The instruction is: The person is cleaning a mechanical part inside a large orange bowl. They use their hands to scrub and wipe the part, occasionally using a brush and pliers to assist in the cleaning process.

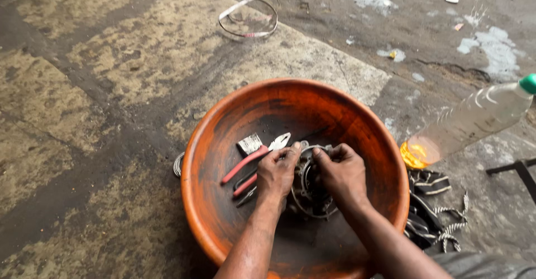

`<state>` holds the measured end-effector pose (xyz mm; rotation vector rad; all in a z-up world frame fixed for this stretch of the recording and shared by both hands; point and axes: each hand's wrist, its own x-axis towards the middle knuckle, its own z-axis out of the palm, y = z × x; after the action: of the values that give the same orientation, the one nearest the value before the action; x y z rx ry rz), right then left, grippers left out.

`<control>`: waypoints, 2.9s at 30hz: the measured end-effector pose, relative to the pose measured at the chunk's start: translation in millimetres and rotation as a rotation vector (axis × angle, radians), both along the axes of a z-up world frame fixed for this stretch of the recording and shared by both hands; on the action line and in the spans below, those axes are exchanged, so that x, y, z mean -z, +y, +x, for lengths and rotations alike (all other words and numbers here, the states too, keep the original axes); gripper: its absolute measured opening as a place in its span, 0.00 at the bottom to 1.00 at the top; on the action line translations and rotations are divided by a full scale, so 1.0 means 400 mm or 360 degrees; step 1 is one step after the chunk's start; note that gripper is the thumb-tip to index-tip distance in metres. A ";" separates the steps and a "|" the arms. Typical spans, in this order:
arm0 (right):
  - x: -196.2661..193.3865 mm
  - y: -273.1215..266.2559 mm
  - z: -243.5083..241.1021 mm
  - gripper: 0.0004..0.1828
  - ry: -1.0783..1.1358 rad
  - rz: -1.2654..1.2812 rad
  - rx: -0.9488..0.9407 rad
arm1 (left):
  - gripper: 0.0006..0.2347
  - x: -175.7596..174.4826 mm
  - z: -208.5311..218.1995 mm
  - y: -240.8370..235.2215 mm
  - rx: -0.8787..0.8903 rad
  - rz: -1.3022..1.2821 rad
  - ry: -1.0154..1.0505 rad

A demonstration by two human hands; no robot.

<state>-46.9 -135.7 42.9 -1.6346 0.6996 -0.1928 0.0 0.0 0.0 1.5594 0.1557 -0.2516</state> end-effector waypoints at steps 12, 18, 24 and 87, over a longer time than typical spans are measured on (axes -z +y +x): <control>-0.029 0.045 -0.037 0.19 0.0103 -0.0582 -0.0239 | 0.22 -0.045 0.000 0.007 -0.0111 0.0208 0.0185; -0.003 0.049 -0.047 0.13 -0.0272 -0.0455 -0.0247 | 0.21 -0.043 -0.005 0.008 -0.0095 0.0240 0.0187; -0.002 0.017 -0.035 0.14 -0.0086 -0.0453 -0.0076 | 0.21 -0.030 -0.011 0.007 -0.0053 0.0239 0.0020; 0.000 0.062 -0.025 0.22 0.0266 -0.0895 -0.0560 | 0.11 0.192 0.066 0.065 0.1011 0.1458 -0.0506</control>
<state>-56.9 -110.7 43.0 -2.3039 0.4906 0.0079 26.3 25.8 -76.8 2.5123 -0.5638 -0.4588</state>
